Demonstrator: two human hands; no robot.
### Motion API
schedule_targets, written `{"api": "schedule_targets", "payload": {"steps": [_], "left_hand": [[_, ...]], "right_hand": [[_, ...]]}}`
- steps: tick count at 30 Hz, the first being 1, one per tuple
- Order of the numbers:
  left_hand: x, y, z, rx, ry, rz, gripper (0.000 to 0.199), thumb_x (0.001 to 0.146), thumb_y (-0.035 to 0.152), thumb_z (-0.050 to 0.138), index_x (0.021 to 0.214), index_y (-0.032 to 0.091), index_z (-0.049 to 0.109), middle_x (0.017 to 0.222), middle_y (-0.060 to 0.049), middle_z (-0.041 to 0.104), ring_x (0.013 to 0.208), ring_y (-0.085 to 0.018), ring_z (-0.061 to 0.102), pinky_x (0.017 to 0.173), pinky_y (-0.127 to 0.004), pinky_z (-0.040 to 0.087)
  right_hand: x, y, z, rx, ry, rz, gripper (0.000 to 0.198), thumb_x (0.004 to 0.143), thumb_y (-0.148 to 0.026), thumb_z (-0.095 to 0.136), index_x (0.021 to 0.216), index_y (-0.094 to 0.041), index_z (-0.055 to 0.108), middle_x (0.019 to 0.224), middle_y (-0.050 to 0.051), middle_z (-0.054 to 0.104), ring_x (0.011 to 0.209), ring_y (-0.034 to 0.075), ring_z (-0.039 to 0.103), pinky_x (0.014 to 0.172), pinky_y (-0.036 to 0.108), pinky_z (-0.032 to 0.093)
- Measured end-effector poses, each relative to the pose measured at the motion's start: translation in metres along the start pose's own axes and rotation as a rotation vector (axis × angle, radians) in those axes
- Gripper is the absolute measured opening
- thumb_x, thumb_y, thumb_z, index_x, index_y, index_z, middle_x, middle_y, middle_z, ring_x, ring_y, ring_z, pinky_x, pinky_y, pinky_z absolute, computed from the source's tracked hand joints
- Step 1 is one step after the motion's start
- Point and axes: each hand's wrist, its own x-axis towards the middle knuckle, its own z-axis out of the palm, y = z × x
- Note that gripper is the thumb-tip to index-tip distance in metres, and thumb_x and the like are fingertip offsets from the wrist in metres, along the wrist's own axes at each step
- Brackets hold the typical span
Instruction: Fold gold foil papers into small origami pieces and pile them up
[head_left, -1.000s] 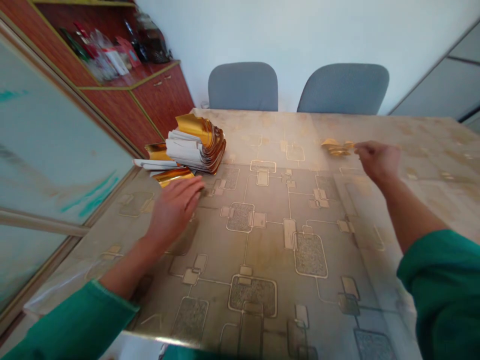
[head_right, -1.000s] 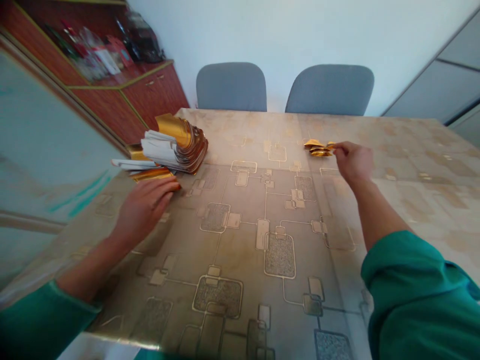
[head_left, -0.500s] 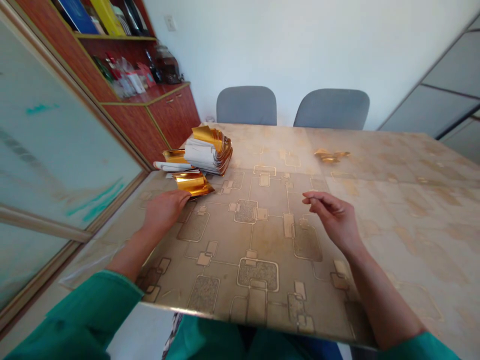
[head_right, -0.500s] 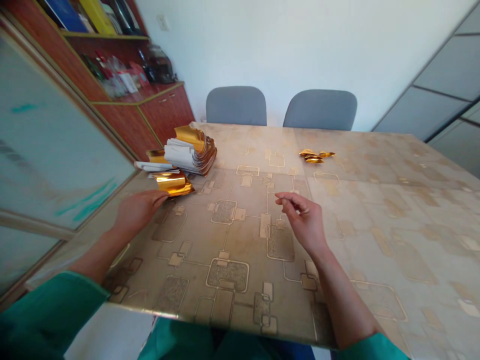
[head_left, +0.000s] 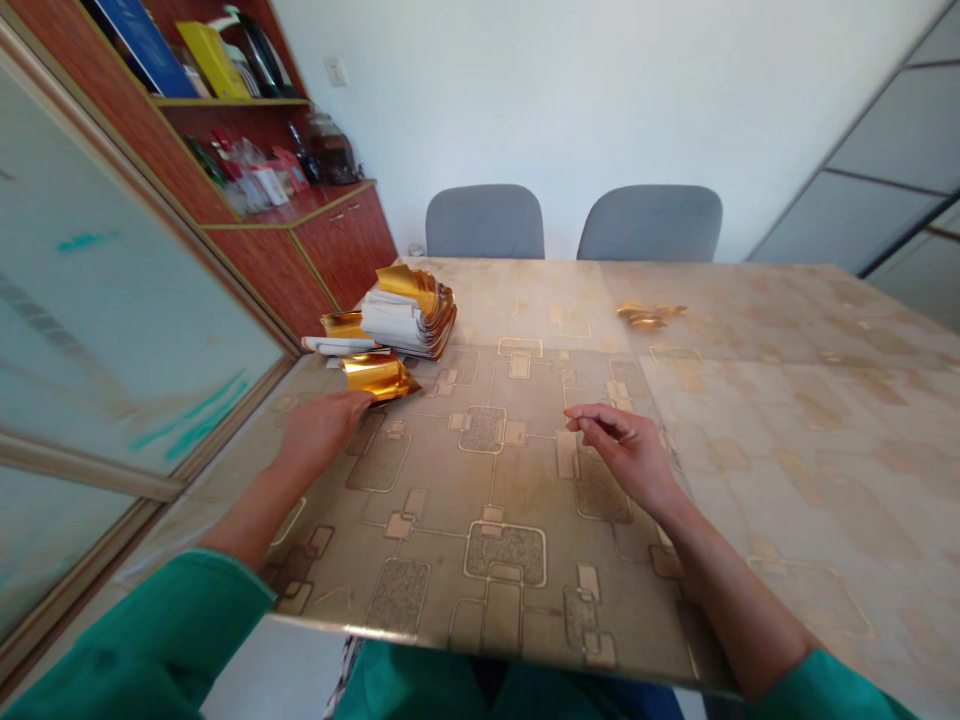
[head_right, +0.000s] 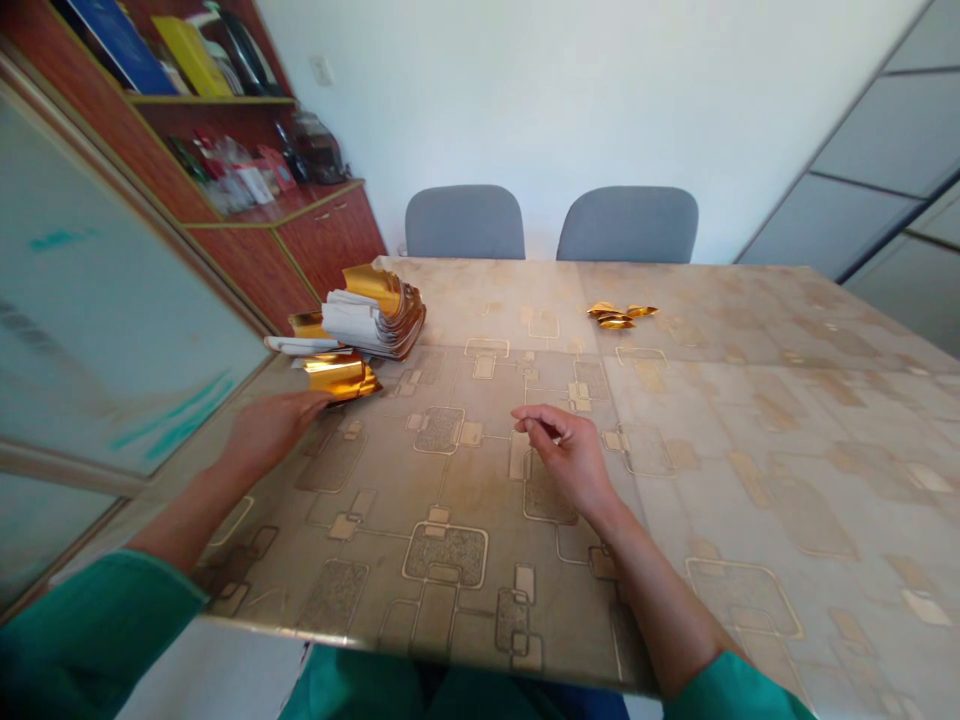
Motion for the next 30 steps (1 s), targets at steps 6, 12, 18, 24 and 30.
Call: {"api": "schedule_targets", "payload": {"steps": [6, 12, 18, 24, 30], "left_hand": [[-0.002, 0.002, -0.004, 0.116, 0.122, -0.116, 0.034, 0.097, 0.039, 0.048, 0.109, 0.020, 0.073, 0.112, -0.010, 0.073, 0.099, -0.032, 0.068, 0.076, -0.035, 0.050], [-0.014, 0.034, -0.024, -0.186, 0.478, 0.138, 0.021, 0.095, 0.031, 0.052, 0.099, 0.019, 0.068, 0.105, -0.004, 0.073, 0.101, -0.023, 0.066, 0.091, -0.034, 0.049], [-0.047, 0.127, -0.010, -0.329, 0.546, 0.836, 0.015, 0.096, 0.016, 0.053, 0.091, 0.021, 0.066, 0.102, 0.001, 0.075, 0.085, -0.016, 0.062, 0.077, -0.030, 0.049], [-0.058, 0.187, 0.024, -0.258, 0.501, 1.109, 0.018, 0.098, 0.017, 0.052, 0.087, 0.019, 0.066, 0.099, 0.000, 0.074, 0.078, -0.014, 0.061, 0.067, -0.028, 0.045], [-0.037, 0.203, 0.041, -0.306, 0.273, 1.021, 0.029, 0.093, 0.022, 0.058, 0.120, 0.012, 0.061, 0.127, -0.013, 0.064, 0.113, -0.026, 0.059, 0.095, -0.042, 0.050]], "right_hand": [[-0.001, 0.000, 0.005, 0.007, -0.038, 0.007, 0.023, 0.084, -0.038, 0.060, 0.092, -0.022, 0.075, 0.078, 0.003, 0.074, 0.066, 0.015, 0.064, 0.063, 0.029, 0.050], [-0.001, -0.006, 0.005, 0.150, -0.189, 0.126, 0.029, 0.086, -0.043, 0.063, 0.106, -0.024, 0.071, 0.090, 0.005, 0.074, 0.074, 0.016, 0.065, 0.068, 0.032, 0.054], [-0.005, -0.015, 0.011, 0.456, -0.464, 0.295, 0.065, 0.081, -0.053, 0.069, 0.137, -0.025, 0.053, 0.129, 0.013, 0.065, 0.104, 0.024, 0.067, 0.085, 0.040, 0.057], [-0.002, -0.002, 0.010, 0.259, -0.151, 0.232, 0.033, 0.078, -0.048, 0.073, 0.099, -0.021, 0.069, 0.096, 0.005, 0.073, 0.084, 0.019, 0.067, 0.078, 0.035, 0.055], [0.004, -0.012, -0.004, -0.042, 0.001, -0.191, 0.012, 0.086, -0.034, 0.068, 0.095, -0.030, 0.075, 0.101, 0.003, 0.074, 0.097, 0.023, 0.066, 0.089, 0.044, 0.052]]}}
